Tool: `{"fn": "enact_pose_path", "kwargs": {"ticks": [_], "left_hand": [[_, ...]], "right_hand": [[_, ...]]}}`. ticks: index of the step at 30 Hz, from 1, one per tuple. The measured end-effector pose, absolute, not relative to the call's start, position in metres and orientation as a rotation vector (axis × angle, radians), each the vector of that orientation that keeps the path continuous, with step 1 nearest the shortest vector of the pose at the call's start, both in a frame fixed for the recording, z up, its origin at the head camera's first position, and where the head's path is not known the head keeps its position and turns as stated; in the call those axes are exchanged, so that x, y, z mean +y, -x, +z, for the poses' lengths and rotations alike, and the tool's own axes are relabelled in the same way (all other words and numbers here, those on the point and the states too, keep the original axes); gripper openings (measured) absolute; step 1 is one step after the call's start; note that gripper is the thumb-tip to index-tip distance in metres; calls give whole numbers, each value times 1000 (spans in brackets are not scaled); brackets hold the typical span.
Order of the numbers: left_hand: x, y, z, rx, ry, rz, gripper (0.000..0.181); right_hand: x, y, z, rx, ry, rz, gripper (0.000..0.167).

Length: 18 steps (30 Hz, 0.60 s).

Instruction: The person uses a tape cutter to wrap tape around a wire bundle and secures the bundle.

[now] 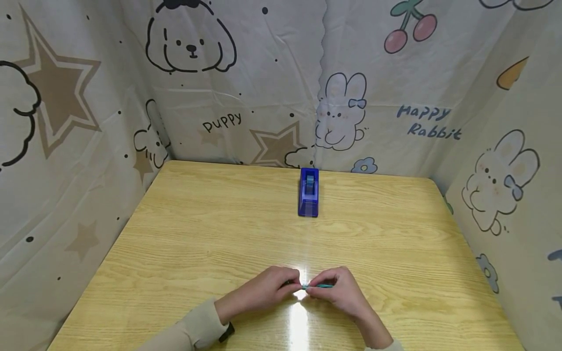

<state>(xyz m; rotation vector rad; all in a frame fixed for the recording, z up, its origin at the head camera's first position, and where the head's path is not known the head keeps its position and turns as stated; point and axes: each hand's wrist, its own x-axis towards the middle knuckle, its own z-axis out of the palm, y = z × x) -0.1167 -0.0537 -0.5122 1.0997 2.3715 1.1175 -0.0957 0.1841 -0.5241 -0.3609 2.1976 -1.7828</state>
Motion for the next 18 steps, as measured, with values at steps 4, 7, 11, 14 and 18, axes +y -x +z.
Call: {"fn": "enact_pose_path", "kwargs": {"ticks": [4,7,11,14,18], "left_hand": [[-58,116,-515,2335,-1046,1148,24],[-60,115,-515,2327,-1002,1153,24],[-60,115,-515,2342,-989,1141,24],[-60,116,-515,2341,-1007,1138,25],[-59,117,-515,2351,-1035,1129,24]], "right_hand": [[184,96,-524,2210,345,-1775,14],[184,96,-523,2242,336,-1761,14],[184,96,-522,2263,337,-1752,14],[184,97,-522,2260,335,-1754,14],[183,97,-523,2234,335,-1754,15]]}}
